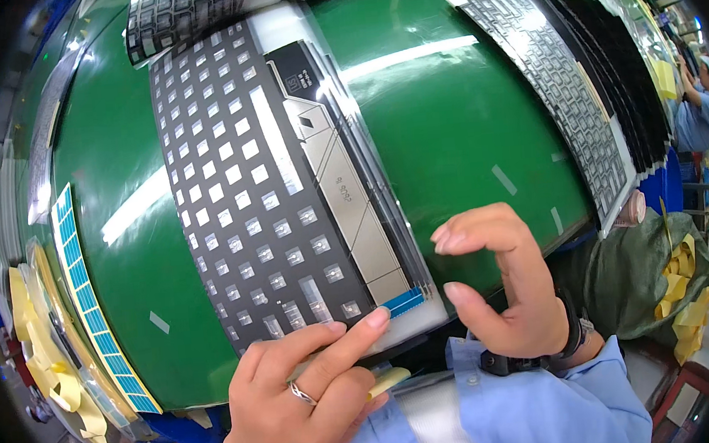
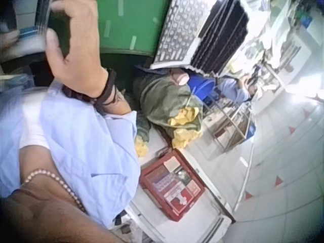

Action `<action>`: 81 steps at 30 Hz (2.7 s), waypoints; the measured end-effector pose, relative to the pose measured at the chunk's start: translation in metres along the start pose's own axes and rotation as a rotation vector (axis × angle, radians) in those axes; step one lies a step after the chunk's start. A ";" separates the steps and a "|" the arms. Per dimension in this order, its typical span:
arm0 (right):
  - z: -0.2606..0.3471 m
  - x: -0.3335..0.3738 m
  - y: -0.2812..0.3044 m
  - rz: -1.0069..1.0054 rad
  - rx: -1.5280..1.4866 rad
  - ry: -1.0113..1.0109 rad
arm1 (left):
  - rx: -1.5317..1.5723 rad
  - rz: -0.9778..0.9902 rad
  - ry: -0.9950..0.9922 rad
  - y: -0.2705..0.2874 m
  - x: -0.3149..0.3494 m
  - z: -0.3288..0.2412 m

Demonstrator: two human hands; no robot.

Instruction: Assembling components for computer keyboards on a factory production line.

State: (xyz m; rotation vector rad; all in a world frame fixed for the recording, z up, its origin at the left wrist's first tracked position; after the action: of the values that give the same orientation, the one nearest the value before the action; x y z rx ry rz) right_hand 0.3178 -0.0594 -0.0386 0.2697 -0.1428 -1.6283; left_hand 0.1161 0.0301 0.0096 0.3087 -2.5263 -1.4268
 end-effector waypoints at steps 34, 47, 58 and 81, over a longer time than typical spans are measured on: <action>0.047 -0.035 -0.026 0.356 0.343 0.642 | 0.685 -0.057 0.183 0.031 0.023 0.027; 0.038 -0.008 -0.007 0.376 0.335 0.581 | 0.661 0.022 -0.009 0.021 -0.002 0.017; 0.002 -0.008 0.007 0.150 0.313 0.295 | 0.328 -0.136 -0.149 0.008 -0.003 0.017; -0.002 -0.006 -0.002 0.139 0.470 0.343 | 0.038 -0.090 -0.149 -0.005 0.001 0.015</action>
State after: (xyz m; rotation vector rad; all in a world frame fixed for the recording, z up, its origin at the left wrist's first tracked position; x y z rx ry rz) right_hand 0.3166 -0.0528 -0.0404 0.8740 -0.2742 -1.3723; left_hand 0.1109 0.0397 -0.0021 0.3381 -2.6923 -1.4874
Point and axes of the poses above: each hand's wrist, its own x-axis away from the middle knuckle, its own y-axis out of the back of the hand, z = x × y, the point moved 1 cm from there along -x, towards the middle knuckle, and after that the axes turned 13 degrees about z, right-handed, at the moved point
